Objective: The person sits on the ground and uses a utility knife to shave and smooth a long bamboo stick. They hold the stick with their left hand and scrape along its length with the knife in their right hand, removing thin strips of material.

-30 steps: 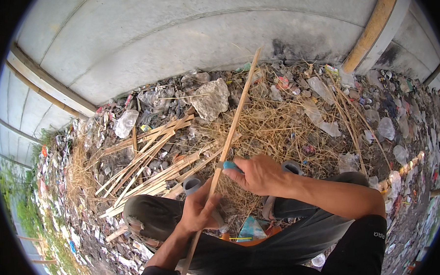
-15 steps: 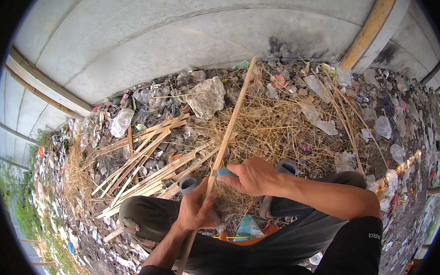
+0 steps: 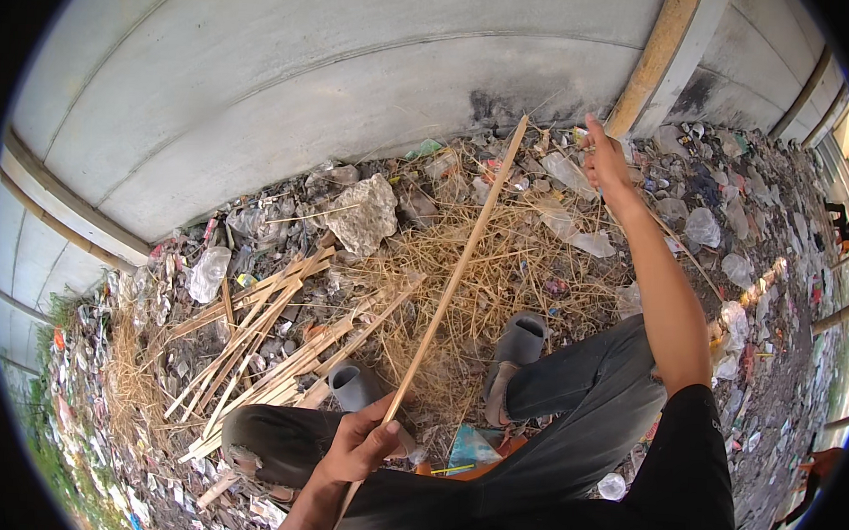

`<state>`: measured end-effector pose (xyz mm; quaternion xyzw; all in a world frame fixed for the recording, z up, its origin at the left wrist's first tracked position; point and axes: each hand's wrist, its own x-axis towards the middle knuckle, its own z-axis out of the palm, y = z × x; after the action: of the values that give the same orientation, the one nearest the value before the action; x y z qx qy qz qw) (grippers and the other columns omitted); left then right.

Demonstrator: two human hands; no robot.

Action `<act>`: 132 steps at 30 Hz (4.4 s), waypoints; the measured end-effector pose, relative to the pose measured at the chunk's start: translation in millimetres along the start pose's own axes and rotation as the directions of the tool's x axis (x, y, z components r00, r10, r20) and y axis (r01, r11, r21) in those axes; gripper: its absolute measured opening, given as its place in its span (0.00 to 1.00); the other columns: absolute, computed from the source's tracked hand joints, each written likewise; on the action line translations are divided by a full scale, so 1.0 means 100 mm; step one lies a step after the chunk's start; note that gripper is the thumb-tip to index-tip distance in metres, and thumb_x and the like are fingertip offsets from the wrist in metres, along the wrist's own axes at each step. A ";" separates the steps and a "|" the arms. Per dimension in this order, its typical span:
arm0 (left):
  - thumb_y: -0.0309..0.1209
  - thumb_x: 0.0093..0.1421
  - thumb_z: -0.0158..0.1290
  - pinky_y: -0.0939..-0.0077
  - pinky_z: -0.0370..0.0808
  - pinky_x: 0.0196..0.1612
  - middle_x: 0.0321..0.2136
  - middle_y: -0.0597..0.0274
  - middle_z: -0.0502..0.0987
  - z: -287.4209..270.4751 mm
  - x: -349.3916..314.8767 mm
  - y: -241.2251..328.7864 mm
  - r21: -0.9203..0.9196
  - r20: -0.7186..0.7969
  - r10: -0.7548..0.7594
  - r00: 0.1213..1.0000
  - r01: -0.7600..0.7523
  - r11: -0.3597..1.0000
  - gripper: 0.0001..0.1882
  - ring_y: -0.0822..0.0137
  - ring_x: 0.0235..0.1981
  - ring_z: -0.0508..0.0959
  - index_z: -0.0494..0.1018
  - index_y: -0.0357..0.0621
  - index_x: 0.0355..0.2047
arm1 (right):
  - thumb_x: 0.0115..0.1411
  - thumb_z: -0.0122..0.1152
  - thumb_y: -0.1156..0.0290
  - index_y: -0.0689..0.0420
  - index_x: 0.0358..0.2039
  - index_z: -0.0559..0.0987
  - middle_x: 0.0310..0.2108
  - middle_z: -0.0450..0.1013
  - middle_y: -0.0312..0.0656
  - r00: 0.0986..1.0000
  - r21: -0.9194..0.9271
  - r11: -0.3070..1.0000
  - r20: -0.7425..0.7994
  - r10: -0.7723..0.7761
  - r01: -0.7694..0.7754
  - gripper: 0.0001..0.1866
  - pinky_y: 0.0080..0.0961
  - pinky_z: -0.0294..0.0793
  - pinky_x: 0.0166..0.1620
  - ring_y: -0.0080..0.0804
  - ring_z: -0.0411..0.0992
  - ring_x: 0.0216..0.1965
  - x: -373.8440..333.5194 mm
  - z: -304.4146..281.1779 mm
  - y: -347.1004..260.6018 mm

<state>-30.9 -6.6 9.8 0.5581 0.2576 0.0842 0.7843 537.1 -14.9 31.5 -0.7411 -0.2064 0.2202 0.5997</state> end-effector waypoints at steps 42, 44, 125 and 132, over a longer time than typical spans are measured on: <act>0.49 0.68 0.58 0.49 0.71 0.20 0.11 0.53 0.72 0.32 -1.76 -0.93 0.962 -0.273 0.376 0.885 0.250 0.109 0.20 0.44 0.15 0.76 0.73 0.47 0.29 | 0.78 0.50 0.52 0.65 0.39 0.80 0.21 0.71 0.52 0.964 -0.574 0.781 0.062 -0.258 0.246 0.26 0.41 0.68 0.31 0.43 0.68 0.21 -2.98 -0.47 0.59; 0.47 0.69 0.58 0.49 0.71 0.21 0.11 0.51 0.72 0.40 -1.67 -0.88 0.963 -0.271 0.357 0.894 0.247 0.112 0.19 0.43 0.16 0.76 0.74 0.46 0.28 | 0.78 0.50 0.52 0.66 0.38 0.80 0.21 0.71 0.53 0.964 -0.538 0.802 0.099 -0.246 0.260 0.26 0.40 0.68 0.31 0.43 0.67 0.21 -3.04 -0.37 0.69; 0.46 0.72 0.53 0.42 0.75 0.26 0.16 0.42 0.77 1.24 -0.66 -0.81 0.901 -0.400 0.373 0.837 0.283 0.329 0.18 0.37 0.21 0.80 0.73 0.47 0.29 | 0.75 0.56 0.50 0.63 0.28 0.79 0.15 0.64 0.34 0.803 -0.141 0.961 0.585 -0.114 0.239 0.28 0.31 0.61 0.25 0.19 0.62 0.21 -3.66 0.02 0.47; 0.42 0.70 0.57 0.48 0.75 0.23 0.20 0.51 0.80 1.30 -0.68 -0.88 0.934 -0.345 0.460 0.818 0.252 0.252 0.14 0.43 0.21 0.81 0.73 0.48 0.31 | 0.61 0.73 0.46 0.63 0.30 0.81 0.18 0.73 0.45 0.861 -0.228 0.912 0.465 -0.206 0.341 0.27 0.35 0.70 0.27 0.38 0.73 0.20 -3.84 0.15 0.27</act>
<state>-38.0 -175.6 -18.6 0.8801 0.4310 0.1244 0.1558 215.8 -227.1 32.9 -0.7193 -0.4694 0.2560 0.4436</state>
